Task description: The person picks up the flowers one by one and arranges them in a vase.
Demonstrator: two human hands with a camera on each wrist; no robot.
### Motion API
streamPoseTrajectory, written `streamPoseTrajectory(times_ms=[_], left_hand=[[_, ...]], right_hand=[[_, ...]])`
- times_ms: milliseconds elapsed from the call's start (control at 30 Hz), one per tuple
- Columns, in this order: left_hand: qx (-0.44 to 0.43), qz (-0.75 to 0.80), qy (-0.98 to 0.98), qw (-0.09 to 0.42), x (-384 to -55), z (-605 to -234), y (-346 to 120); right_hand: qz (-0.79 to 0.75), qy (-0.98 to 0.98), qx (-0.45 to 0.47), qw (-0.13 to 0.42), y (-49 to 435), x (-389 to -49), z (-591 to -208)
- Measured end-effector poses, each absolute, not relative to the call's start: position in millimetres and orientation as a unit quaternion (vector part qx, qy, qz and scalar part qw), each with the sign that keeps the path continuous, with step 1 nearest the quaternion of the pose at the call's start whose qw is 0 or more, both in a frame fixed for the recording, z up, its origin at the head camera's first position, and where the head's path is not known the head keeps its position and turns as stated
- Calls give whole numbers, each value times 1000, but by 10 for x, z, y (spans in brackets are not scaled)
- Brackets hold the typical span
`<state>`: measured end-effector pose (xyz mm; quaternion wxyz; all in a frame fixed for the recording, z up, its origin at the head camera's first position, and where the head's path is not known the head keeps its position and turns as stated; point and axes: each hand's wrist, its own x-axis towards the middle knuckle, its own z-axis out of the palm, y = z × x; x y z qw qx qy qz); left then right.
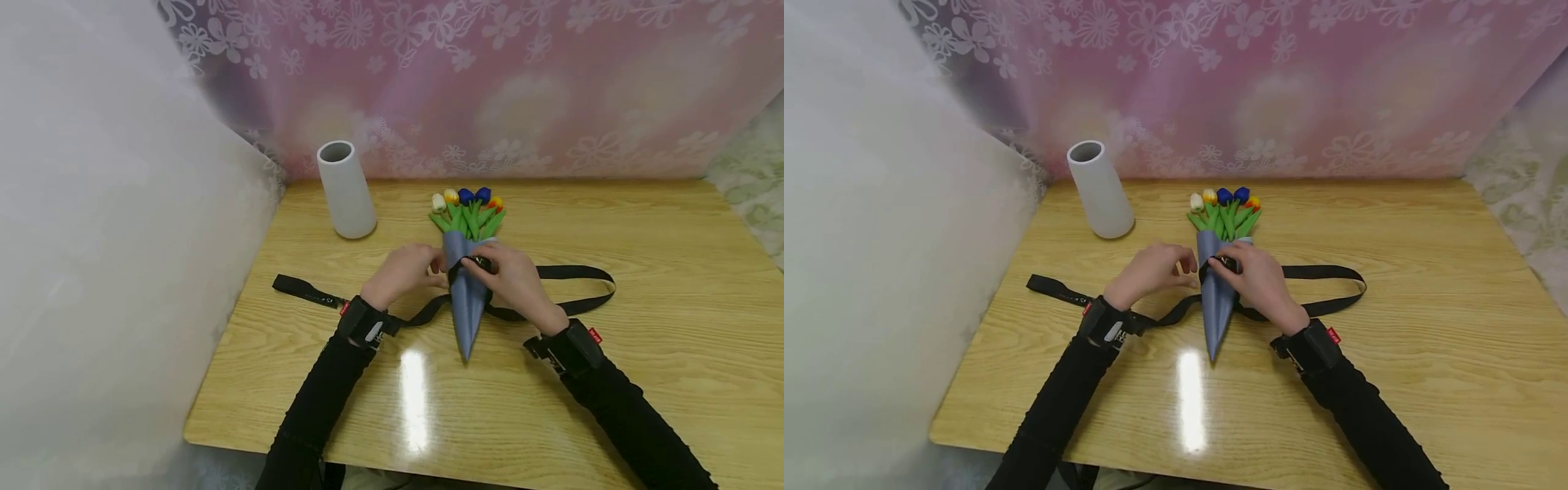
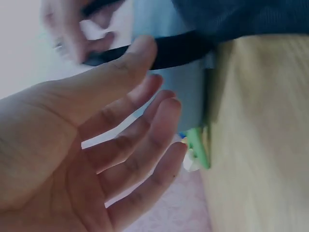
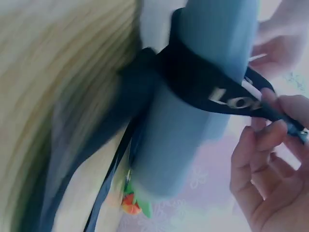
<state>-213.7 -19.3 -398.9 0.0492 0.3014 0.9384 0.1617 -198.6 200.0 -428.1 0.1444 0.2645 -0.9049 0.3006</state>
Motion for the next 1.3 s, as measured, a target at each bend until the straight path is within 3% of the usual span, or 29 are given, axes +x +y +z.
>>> streamPoseTrajectory(times_ms=[100, 200, 533, 700, 900, 1133, 1233, 1300], left_hand=[[315, 145, 936, 64, -2149, -4042, -153], [316, 149, 936, 47, -2161, -4073, -102], [280, 172, 941, -79, -2119, -3974, -90], [321, 263, 902, -121, -2076, -3878, -49], [334, 274, 896, -102, -2085, -3880, -38], [290, 120, 949, 19, -2128, -4027, -85], [272, 129, 954, 12, -2145, -4046, -88], [255, 156, 954, -31, -2144, -4020, -88]], right_hand=[[342, -890, 265, 142, 2006, -1982, -4273], [371, -878, 271, 136, 2011, -1994, -4271], [354, -896, 256, 78, 2020, -2002, -4236], [357, -896, 260, 51, 1997, -1991, -4266], [372, -880, 271, 117, 2030, -1986, -4235], [516, -790, 291, 160, 2060, -2005, -4108], [522, -786, 293, 153, 2060, -2008, -4088], [494, -811, 282, 136, 2061, -2015, -4099]])
